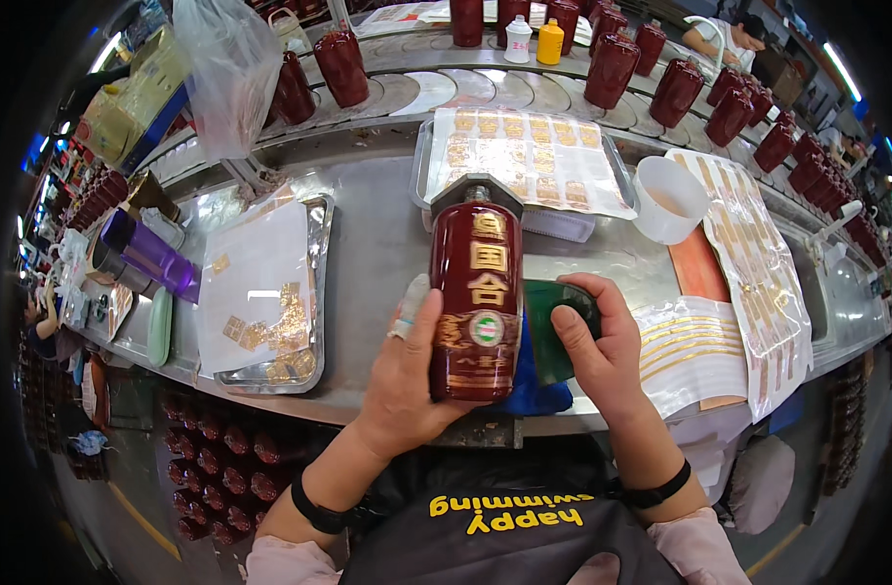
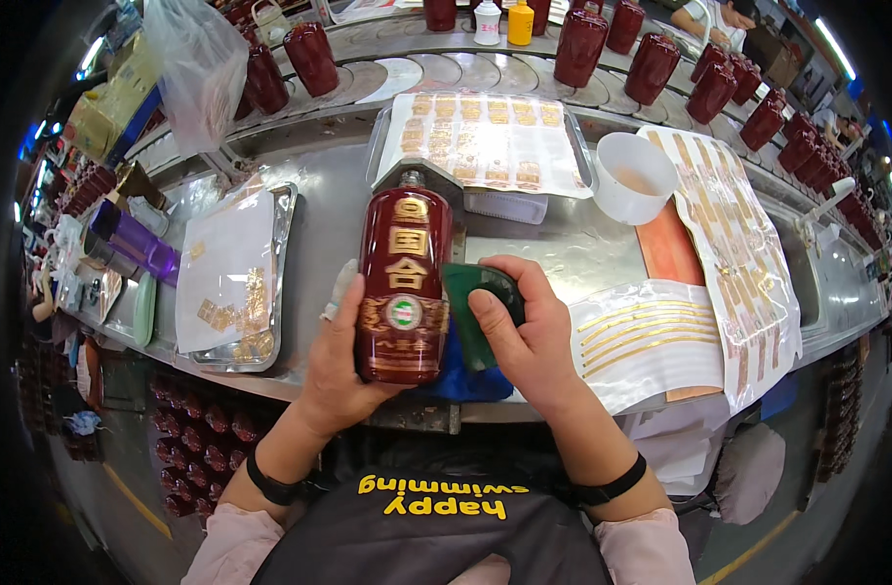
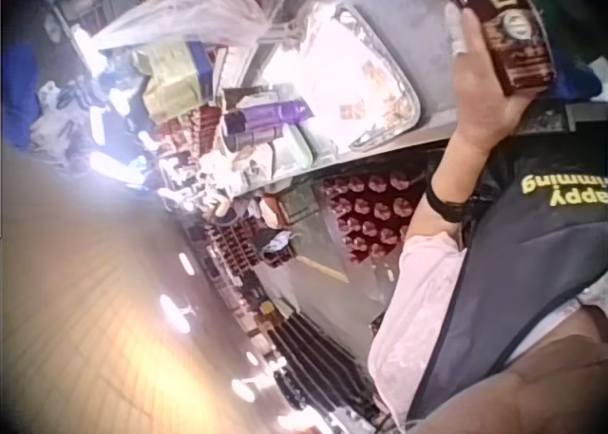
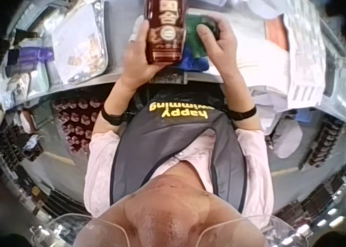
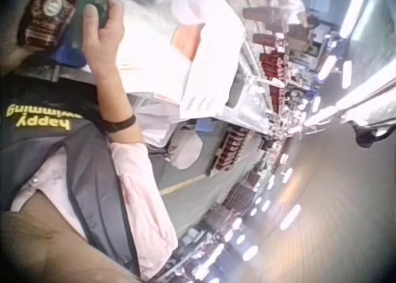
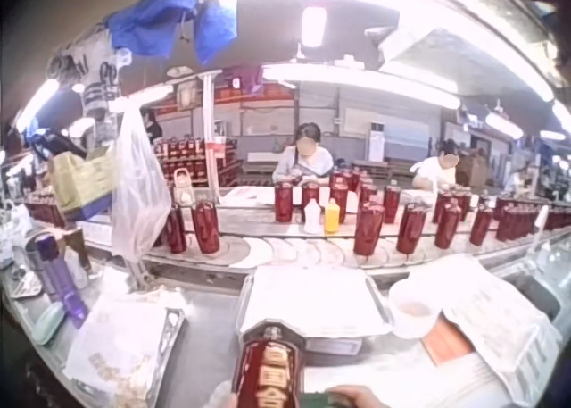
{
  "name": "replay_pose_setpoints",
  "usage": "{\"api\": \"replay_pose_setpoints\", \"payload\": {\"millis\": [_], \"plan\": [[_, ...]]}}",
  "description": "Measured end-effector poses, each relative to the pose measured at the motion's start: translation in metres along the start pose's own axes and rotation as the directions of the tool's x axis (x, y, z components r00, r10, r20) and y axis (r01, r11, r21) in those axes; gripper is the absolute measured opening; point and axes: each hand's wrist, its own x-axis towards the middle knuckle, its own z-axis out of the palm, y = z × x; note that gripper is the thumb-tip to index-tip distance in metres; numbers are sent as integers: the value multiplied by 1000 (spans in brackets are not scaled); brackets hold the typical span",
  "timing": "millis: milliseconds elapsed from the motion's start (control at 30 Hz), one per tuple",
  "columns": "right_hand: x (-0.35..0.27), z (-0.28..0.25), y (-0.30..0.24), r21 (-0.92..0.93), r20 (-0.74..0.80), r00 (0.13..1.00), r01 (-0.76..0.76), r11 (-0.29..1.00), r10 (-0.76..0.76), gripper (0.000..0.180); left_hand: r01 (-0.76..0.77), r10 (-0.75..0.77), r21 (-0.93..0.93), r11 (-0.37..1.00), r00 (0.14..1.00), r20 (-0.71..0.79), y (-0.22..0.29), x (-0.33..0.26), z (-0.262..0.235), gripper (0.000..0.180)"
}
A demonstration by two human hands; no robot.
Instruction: Applying decorative labels and gold foil to glass bottles on a production line.
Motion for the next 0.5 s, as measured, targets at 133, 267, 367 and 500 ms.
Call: {"api": "replay_pose_setpoints", "payload": {"millis": [133,267,367,500], "plan": [[-1,-1,1,-437,123,933,358,825,-339,41,-42,36,142,989,999,41,2,0,-6,107],[-10,5,-3,-560,360,823,568,603,-440,60,-148,182,298,943,979,-87,6,-1,-2,101],[-14,8,-4,-601,435,798,603,525,-417,62,-297,352,452,841,935,-40,2,-5,-2,88],[-15,3,4,-655,384,839,542,526,-387,61,-298,369,464,834,927,-67,12,-3,-1,72]]}}
